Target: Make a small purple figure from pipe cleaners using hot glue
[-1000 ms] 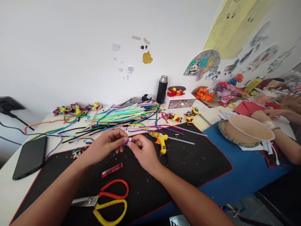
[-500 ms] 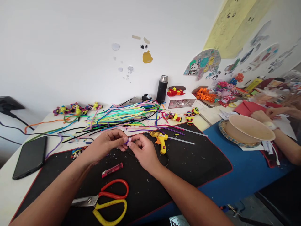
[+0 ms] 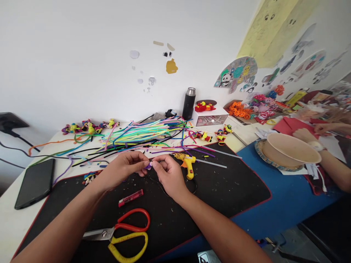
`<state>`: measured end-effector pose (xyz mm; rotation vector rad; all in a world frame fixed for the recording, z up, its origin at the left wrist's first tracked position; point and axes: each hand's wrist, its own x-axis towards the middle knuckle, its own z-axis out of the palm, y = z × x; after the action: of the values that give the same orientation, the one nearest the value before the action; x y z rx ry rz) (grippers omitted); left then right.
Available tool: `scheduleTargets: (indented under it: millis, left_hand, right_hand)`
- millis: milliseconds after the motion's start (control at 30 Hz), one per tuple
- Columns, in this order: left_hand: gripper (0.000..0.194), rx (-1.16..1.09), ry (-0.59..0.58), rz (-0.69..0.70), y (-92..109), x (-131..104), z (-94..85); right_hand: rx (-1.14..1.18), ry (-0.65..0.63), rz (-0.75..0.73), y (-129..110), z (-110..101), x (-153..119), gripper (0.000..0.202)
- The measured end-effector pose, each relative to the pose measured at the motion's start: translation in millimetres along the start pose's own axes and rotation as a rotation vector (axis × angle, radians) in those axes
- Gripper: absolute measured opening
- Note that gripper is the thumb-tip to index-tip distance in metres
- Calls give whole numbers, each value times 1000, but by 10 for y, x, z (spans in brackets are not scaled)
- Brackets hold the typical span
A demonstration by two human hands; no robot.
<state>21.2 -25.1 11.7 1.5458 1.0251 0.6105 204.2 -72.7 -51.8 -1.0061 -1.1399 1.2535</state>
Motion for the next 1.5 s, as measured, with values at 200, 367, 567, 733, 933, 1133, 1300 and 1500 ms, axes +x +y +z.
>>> scheduleTargets:
  millis: [200, 367, 567, 733, 933, 1133, 1300, 1500]
  left_hand:
    - [36, 22, -9, -3, 14, -9, 24]
    - [40, 28, 15, -10, 27, -1, 36]
    - [41, 12, 27, -7, 27, -2, 45]
    - [40, 10, 35, 1, -4, 2, 48]
    - [39, 4, 56, 9, -32, 11, 62]
    - [36, -6, 69, 14, -31, 13, 73]
    - [36, -24, 65, -1, -45, 14, 69]
    - [37, -12, 72, 0, -49, 16, 68]
  right_hand:
    - [-31, -6, -7, 21, -2, 9, 31]
    - [-60, -3, -5, 11, -7, 8, 31]
    - [-69, 12, -3, 3, -14, 5, 28]
    - [-67, 14, 1, 10, -14, 8, 30]
    - [-45, 21, 8, 20, -3, 15, 32]
    - [-32, 24, 14, 24, 7, 16, 32]
    - [3, 24, 9, 45, 21, 16, 33]
    - [20, 29, 8, 65, 23, 16, 35]
